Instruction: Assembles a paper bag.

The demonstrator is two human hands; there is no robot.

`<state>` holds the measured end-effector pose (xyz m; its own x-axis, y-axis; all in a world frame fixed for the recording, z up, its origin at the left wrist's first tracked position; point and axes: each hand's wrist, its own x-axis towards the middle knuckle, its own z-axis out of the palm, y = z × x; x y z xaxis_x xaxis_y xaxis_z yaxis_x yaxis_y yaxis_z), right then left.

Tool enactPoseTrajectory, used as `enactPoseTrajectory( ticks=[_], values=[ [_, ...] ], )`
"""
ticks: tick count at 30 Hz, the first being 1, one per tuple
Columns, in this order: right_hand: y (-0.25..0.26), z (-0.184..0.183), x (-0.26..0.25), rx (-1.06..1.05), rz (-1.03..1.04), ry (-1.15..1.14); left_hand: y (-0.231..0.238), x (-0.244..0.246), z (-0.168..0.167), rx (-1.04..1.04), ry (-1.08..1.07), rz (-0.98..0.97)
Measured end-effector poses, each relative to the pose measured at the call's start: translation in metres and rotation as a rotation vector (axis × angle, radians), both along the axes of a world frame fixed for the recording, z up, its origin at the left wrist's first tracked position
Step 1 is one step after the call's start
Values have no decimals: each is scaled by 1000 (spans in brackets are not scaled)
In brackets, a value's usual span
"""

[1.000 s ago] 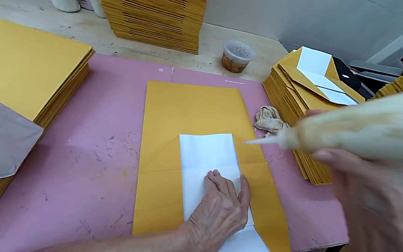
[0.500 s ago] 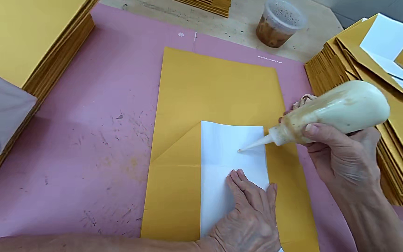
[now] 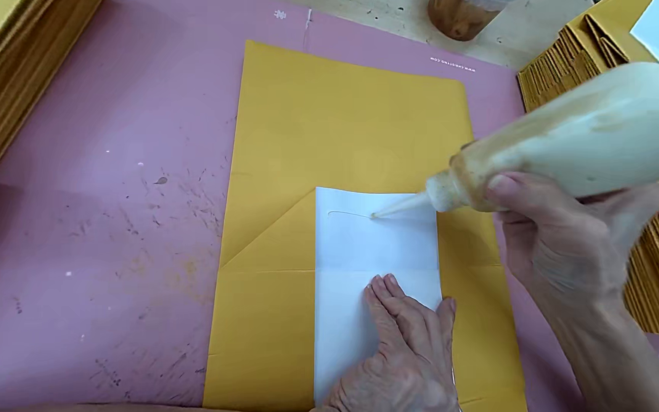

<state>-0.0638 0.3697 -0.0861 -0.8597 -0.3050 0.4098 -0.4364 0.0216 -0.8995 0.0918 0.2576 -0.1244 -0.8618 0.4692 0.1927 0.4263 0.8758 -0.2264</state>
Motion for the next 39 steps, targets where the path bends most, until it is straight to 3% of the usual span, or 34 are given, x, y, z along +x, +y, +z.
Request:
enactPoseTrajectory(
  ticks=[6, 13, 30, 39],
  values=[
    [45, 3, 13, -115, -213, 91, 0, 0, -2, 51, 2, 2],
    [75, -11, 36, -35, -476, 201, 0, -1, -3, 58, 6, -4],
    [113, -26, 74, -157, -669, 211, -1, -1, -6, 42, 49, -10],
    [104, -21, 70, -132, -679, 242, -1, 0, -6, 41, 47, -7]
  ],
)
